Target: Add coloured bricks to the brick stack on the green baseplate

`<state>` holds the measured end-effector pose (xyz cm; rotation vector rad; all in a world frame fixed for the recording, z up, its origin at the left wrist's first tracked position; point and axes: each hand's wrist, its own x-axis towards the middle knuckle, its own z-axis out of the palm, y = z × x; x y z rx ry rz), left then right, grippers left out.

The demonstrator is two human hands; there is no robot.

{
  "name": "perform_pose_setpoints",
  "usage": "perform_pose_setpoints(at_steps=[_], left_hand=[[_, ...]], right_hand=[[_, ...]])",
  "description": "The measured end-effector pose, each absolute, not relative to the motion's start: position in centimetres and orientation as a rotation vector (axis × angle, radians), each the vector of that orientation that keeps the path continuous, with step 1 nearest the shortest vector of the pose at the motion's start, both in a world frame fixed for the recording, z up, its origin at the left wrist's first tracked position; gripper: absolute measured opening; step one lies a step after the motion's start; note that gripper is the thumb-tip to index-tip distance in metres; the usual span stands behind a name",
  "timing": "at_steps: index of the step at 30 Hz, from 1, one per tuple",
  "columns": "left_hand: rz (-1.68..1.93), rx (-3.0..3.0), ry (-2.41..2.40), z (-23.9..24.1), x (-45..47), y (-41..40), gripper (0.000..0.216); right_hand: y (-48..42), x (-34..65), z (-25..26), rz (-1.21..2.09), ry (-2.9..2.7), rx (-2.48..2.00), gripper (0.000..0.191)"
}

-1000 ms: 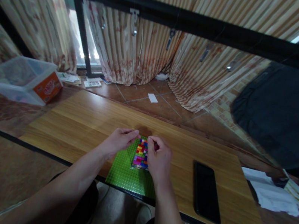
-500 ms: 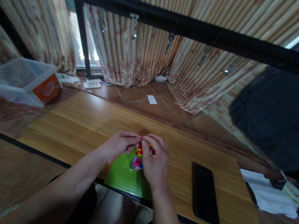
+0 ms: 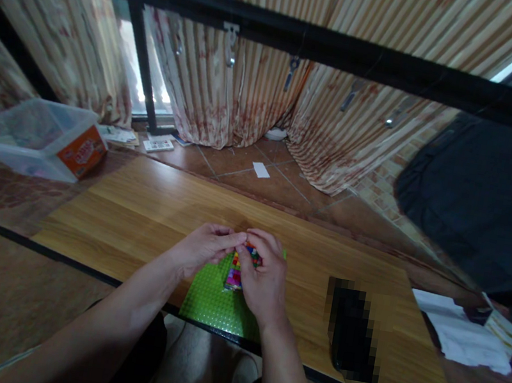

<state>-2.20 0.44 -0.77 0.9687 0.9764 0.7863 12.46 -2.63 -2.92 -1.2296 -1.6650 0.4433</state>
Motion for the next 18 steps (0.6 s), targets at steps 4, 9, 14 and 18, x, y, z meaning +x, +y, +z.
perform_pose_setpoints(at_steps=[4,9,14,18], left_hand=[[0.757,0.989,0.989,-0.74,-2.26,0.48,0.050],[0.754,0.993,0.969,-0.82,-2.17,0.40,0.049],[0.761,1.005,0.946,-0.86,-2.19,0.36,0.048],[0.768,1.014,0.956,-0.96,-2.26,0.42,0.046]], right_hand=[[-2.70,12.47,-2.92,0.503,-1.632,-1.198,0.016],[-2.68,12.51,-2.98,0.518,-1.621,-1.202,0.013],[-2.55,12.39,-3.08,0.501,-1.609,-1.222,0.013],[-2.50,12.29,-3.04,0.473,-1.576,-1.245,0.012]])
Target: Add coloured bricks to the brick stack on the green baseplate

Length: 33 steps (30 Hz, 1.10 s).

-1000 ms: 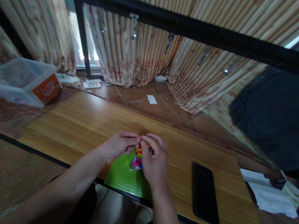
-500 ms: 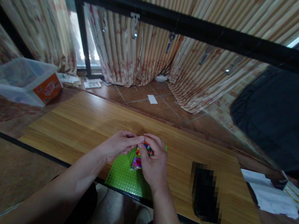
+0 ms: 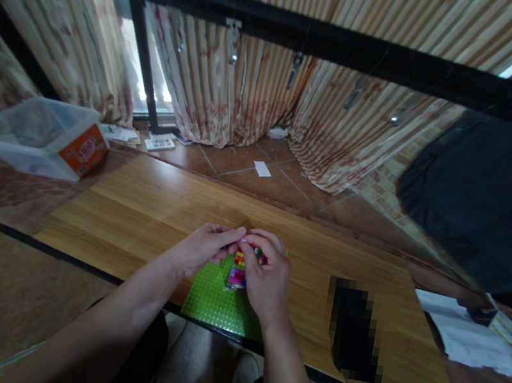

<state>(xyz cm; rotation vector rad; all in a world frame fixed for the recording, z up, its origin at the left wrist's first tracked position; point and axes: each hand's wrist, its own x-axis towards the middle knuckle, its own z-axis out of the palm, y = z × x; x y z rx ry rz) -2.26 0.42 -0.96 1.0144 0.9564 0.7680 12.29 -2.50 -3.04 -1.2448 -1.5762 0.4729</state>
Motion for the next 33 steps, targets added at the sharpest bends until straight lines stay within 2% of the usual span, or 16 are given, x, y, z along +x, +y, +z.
perform_pose_setpoints(at_steps=[12,33], left_hand=[[0.791,1.032,1.013,-0.9,-2.1,0.4,0.029],[0.843,1.193,1.110,-1.8,-2.2,0.8,0.027]], right_hand=[[-2.5,12.6,-3.0,0.468,-1.577,-1.282,0.012],[-2.2,12.9,-3.7,0.431,-1.640,-1.314,0.011]])
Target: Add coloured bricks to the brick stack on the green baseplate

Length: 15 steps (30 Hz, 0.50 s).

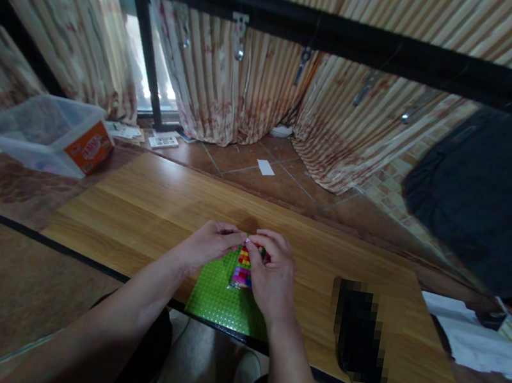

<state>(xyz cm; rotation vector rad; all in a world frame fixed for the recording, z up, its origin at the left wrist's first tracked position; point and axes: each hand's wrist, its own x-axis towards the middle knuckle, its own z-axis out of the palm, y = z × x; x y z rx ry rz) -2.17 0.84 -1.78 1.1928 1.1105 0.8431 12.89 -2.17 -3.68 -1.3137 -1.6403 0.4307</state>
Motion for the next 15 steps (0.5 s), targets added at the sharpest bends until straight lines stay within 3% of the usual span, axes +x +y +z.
perform_pose_setpoints(at_steps=[15], left_hand=[[0.732,1.607,1.386,-2.66,-2.56,1.20,0.025]], right_hand=[[-2.07,13.27,-3.85,0.450,-1.575,-1.411,0.013]])
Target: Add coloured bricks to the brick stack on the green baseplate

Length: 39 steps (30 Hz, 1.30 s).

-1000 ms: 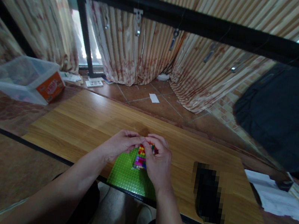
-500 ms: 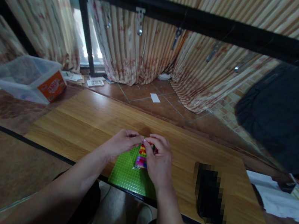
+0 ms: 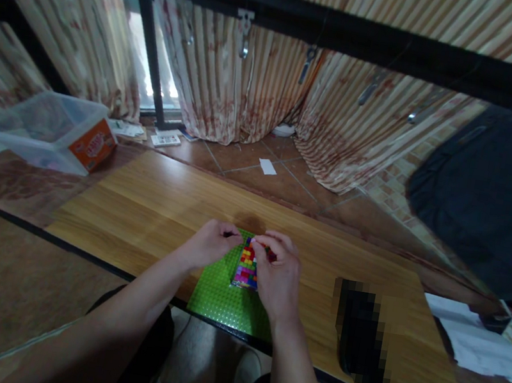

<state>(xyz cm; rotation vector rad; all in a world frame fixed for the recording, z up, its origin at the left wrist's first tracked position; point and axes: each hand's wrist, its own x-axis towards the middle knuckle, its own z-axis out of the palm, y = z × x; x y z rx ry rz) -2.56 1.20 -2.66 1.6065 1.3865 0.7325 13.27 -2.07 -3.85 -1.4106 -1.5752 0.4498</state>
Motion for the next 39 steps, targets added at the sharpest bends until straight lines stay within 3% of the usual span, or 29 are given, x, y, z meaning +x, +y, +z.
perform_pose_setpoints(at_steps=[39], left_hand=[[0.591,1.777,1.459,-2.52,-1.89,1.09,0.031]], right_hand=[[-1.31,13.26,-4.37,0.470,-1.598,-1.451,0.015]])
